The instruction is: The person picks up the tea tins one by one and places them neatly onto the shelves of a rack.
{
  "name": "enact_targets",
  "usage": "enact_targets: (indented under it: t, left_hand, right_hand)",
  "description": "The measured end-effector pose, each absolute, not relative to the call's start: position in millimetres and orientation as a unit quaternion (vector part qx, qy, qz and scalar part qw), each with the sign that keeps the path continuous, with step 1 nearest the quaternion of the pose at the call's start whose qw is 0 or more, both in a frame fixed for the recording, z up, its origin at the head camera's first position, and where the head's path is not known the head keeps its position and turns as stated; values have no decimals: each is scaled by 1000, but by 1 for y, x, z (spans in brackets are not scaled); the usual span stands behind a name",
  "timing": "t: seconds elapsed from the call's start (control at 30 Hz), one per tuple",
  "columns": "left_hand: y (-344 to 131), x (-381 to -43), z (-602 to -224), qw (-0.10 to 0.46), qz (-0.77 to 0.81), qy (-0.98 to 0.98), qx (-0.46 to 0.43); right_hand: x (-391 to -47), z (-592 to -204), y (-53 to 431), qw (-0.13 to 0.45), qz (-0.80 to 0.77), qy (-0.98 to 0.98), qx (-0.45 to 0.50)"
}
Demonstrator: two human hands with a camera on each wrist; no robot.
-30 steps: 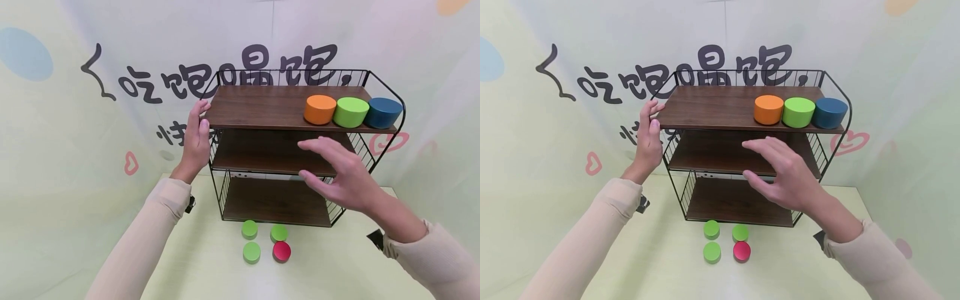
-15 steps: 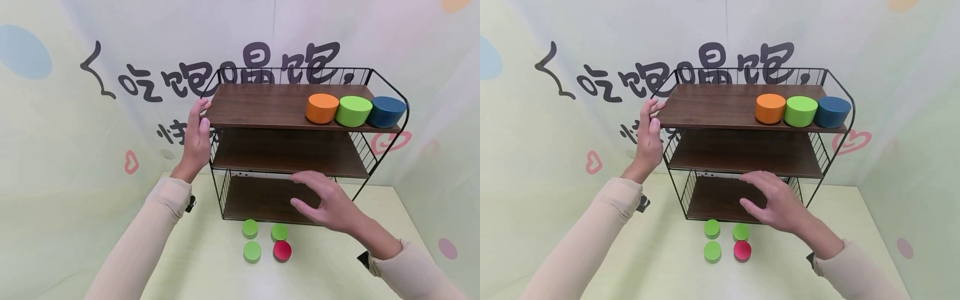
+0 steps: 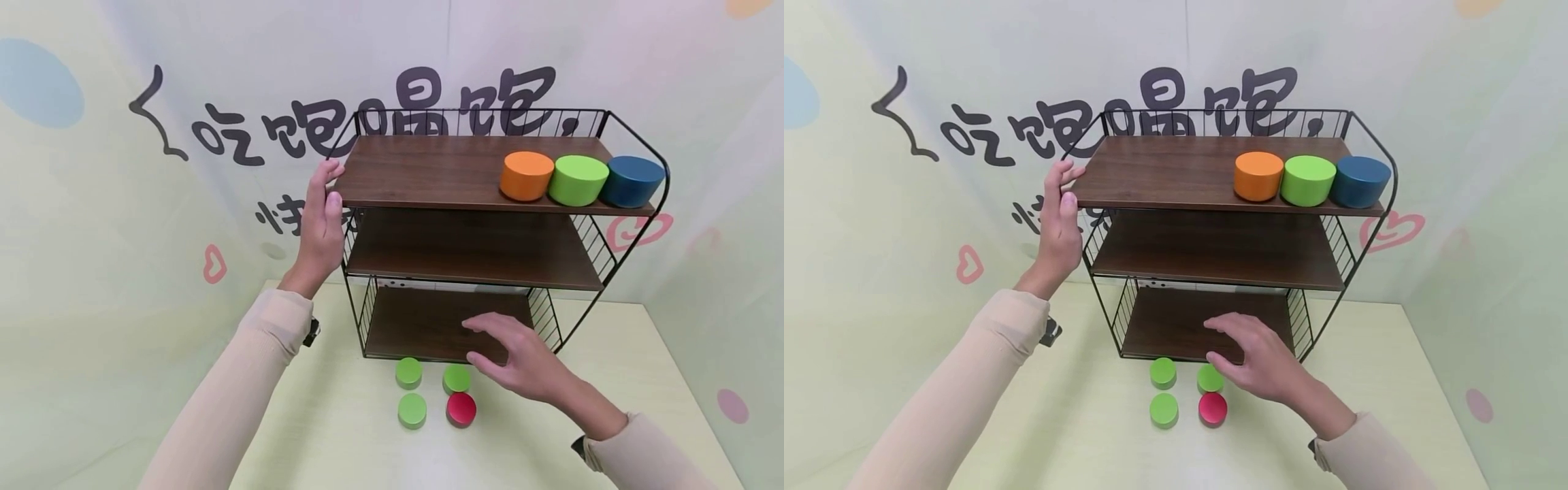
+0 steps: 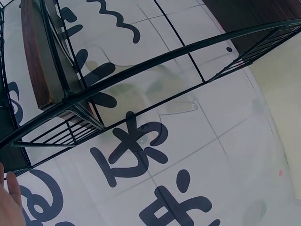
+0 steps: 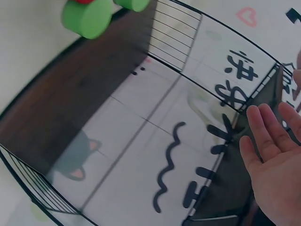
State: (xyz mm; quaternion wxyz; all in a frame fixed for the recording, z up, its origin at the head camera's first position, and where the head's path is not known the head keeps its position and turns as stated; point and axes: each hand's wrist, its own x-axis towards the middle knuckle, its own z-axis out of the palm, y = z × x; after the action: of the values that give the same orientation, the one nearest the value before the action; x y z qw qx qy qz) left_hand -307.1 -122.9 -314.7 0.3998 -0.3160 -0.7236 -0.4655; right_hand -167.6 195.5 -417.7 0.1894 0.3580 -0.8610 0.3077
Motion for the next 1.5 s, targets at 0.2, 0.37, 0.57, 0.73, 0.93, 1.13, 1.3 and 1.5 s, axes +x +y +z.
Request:
enact_targets:
  t: [0.2,0.37,0.57,0.73,0.93,1.13,1.3,1.5]
  left_hand:
    - [-119,-299,-309,400,-466,-725,-311]
    - [-113,-281,-296,394,-468,-728,-309]
    - [-117,-294,-306,396,-467,-728,-307]
    - [-116,-288,-302,392,-467,-730,-308]
    - [-118,-296,-307,398,-465,-729,-306]
    - [-124,-307,-315,398,-464,-729,-308]
    - [-124,-307,-316,399,-465,-728,-309]
    - [-123,-308,-315,400,-469,-724,-310]
  right_hand:
    - [-165,-438,194,172,301,-871,349]
    - [-161,-453,194,150,296,-880,341]
    - [-155,-470,191,118,287,-890,333]
    - [-152,-483,188,101,290,-891,335]
    - [-152,-495,184,111,310,-879,344]
    - [-151,-505,179,81,301,-889,335]
    - [-149,-513,175,61,299,-892,333]
    - [-146,-523,170,37,301,-893,332]
